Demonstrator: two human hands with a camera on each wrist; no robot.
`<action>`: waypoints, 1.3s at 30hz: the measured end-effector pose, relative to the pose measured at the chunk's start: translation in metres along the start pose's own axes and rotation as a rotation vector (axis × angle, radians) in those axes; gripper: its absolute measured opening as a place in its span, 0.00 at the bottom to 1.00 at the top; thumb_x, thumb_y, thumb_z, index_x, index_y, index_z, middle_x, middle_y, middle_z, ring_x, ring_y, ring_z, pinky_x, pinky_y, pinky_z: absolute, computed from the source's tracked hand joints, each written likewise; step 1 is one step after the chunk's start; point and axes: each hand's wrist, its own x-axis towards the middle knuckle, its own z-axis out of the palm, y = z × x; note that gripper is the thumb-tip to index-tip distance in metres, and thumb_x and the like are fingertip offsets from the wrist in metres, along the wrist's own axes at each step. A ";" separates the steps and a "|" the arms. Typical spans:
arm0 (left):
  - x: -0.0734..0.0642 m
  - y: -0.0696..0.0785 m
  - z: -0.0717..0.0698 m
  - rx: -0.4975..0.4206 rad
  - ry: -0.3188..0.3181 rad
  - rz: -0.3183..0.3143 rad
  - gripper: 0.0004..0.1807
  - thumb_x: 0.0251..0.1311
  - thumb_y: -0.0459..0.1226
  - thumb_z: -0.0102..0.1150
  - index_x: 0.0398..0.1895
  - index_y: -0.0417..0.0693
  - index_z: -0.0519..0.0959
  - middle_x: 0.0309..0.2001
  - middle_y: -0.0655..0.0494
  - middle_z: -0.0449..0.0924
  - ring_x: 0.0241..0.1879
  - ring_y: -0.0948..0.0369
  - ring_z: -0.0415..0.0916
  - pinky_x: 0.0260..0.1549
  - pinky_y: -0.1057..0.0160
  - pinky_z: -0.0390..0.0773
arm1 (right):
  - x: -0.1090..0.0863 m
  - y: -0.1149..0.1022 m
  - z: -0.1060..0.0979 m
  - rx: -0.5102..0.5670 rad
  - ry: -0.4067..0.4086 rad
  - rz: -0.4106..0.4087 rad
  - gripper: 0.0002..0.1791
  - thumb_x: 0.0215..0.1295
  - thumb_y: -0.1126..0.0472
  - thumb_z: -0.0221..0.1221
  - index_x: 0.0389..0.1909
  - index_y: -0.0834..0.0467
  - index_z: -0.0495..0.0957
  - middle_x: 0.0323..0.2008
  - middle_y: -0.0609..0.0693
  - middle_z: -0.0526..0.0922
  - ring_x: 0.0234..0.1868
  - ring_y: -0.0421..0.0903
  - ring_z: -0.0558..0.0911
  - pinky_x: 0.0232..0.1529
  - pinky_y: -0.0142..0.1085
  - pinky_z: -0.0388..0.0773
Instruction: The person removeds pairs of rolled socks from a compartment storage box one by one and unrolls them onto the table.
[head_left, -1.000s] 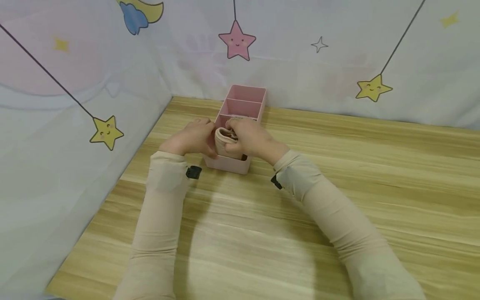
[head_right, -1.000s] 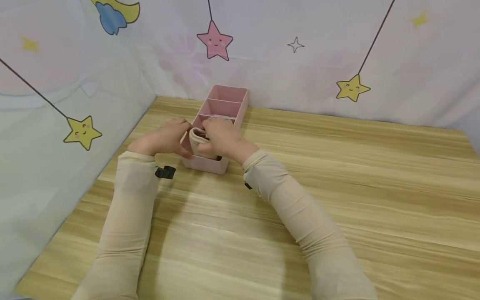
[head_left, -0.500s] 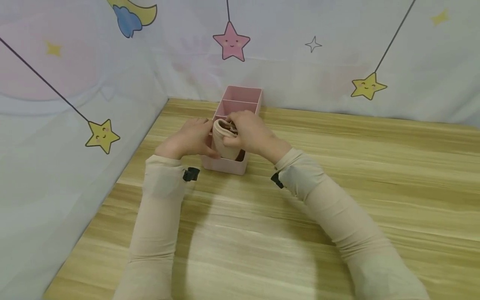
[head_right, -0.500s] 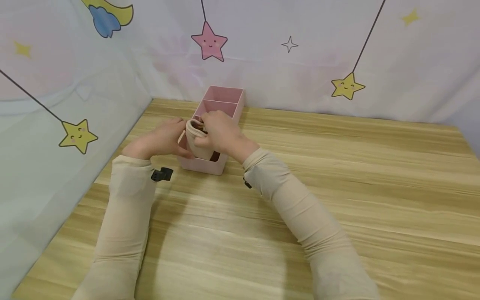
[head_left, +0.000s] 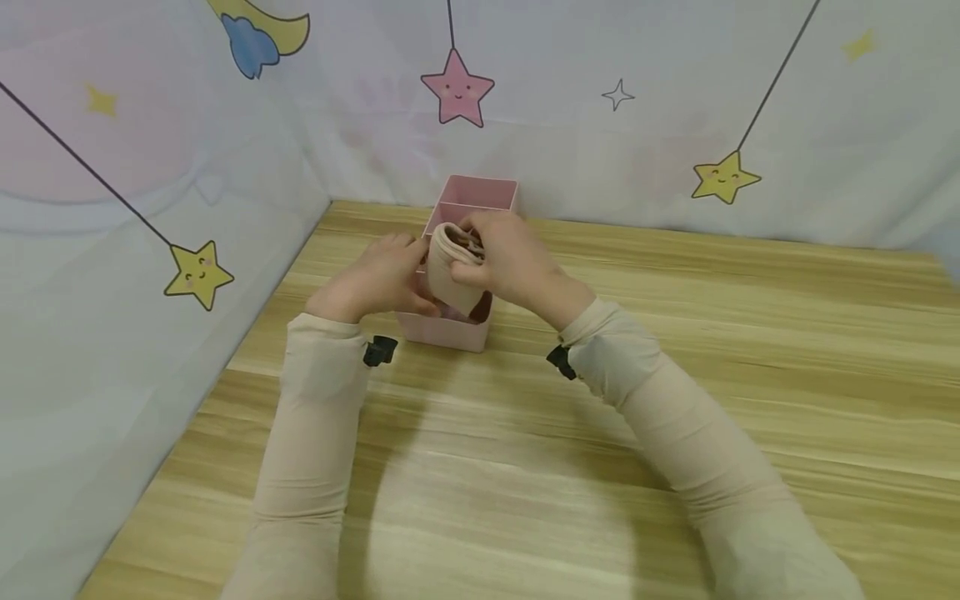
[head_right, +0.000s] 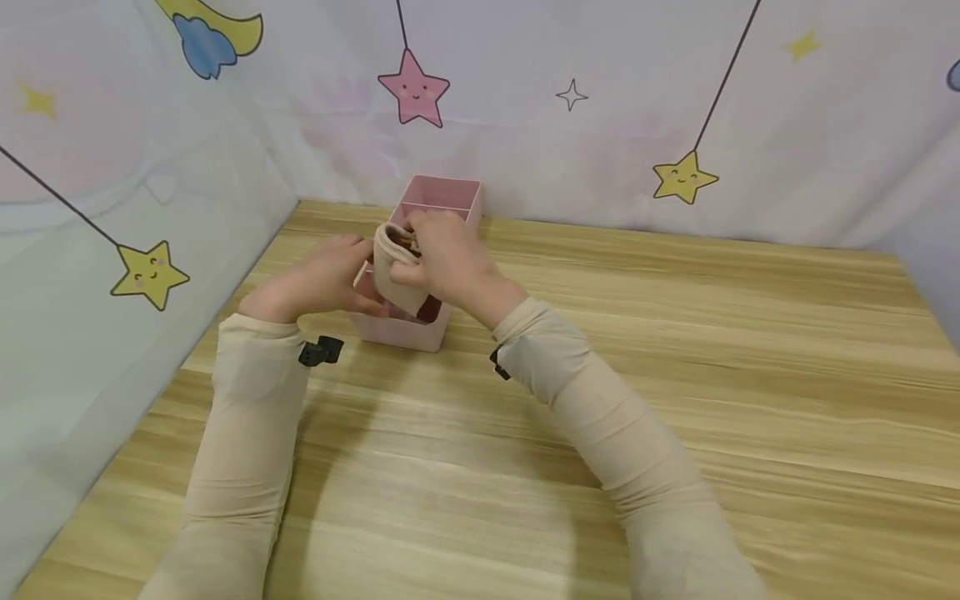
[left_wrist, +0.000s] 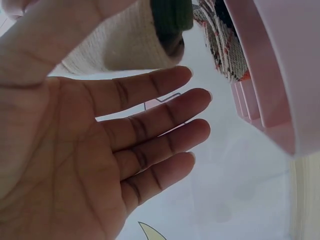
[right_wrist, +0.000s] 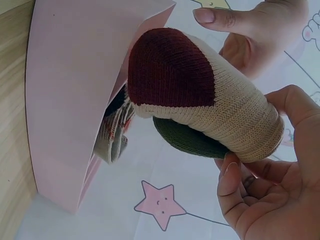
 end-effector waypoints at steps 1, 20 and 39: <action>0.000 0.001 0.000 0.003 0.003 0.001 0.40 0.46 0.47 0.74 0.59 0.37 0.68 0.52 0.41 0.72 0.56 0.45 0.66 0.59 0.45 0.64 | -0.002 0.001 -0.001 0.008 0.005 0.005 0.20 0.55 0.56 0.61 0.46 0.62 0.76 0.36 0.51 0.79 0.36 0.45 0.74 0.37 0.35 0.72; 0.008 0.020 0.004 -0.043 0.112 0.102 0.27 0.52 0.42 0.70 0.49 0.36 0.72 0.49 0.41 0.76 0.52 0.47 0.70 0.57 0.51 0.68 | -0.048 0.022 -0.016 -0.028 0.048 0.081 0.16 0.52 0.57 0.61 0.41 0.60 0.76 0.33 0.52 0.76 0.35 0.47 0.72 0.35 0.37 0.69; 0.022 0.051 0.026 -0.023 0.166 0.306 0.19 0.54 0.40 0.68 0.43 0.38 0.75 0.43 0.44 0.78 0.50 0.48 0.72 0.56 0.51 0.68 | -0.093 0.053 0.009 -0.064 -0.064 0.242 0.20 0.53 0.56 0.60 0.46 0.63 0.78 0.33 0.53 0.81 0.32 0.46 0.75 0.34 0.38 0.72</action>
